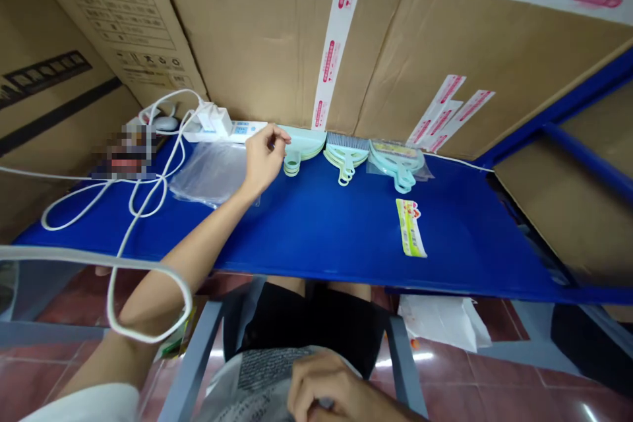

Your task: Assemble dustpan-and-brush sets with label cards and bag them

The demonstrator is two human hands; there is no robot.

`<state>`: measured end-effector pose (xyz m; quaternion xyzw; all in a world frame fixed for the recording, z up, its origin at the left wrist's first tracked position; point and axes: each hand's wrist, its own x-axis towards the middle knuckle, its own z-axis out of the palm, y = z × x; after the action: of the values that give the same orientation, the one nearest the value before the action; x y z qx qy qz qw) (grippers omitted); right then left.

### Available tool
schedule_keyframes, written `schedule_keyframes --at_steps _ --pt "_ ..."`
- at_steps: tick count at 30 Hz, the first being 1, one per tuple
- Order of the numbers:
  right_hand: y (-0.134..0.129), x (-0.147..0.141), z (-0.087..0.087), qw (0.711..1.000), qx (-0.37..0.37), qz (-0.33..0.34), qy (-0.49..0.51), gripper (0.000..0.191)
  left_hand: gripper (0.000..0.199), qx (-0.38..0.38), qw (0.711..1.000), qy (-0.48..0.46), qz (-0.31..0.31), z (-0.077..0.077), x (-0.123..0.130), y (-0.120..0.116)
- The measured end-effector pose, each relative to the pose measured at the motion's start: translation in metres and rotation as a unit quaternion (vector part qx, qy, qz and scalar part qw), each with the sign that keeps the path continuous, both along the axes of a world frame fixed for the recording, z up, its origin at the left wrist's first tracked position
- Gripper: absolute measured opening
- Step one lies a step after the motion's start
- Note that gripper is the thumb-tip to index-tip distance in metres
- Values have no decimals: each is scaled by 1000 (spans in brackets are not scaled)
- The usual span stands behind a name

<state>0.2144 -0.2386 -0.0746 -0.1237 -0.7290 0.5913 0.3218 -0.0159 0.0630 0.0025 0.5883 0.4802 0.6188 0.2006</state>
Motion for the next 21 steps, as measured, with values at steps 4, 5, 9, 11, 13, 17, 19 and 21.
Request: schedule_keyframes --at_steps 4,5,9,11,13,17,19,21 --pt "46 14 15 992 -30 -124 -10 28 15 -10 963 270 13 0 -4 -9" --pt "56 18 20 991 -35 -129 -5 28 15 -16 948 319 13 1 -4 -10" --pt "91 27 38 990 -48 -118 64 22 19 -60 900 431 -13 0 -5 -11" --pt "106 29 41 986 -27 -143 76 14 25 -87 889 448 -36 -2 -5 -11" --pt "117 32 38 978 -3 -196 67 8 26 -114 886 445 -55 -4 -5 -11" --pt "127 39 27 949 18 -313 28 9 26 -120 894 428 -52 -5 -9 -10" --pt "127 40 23 941 18 -338 19 9 28 -94 906 411 -45 -3 -12 -9" --pt "125 39 22 939 18 -343 13 9 30 -65 918 389 -44 0 -14 -7"
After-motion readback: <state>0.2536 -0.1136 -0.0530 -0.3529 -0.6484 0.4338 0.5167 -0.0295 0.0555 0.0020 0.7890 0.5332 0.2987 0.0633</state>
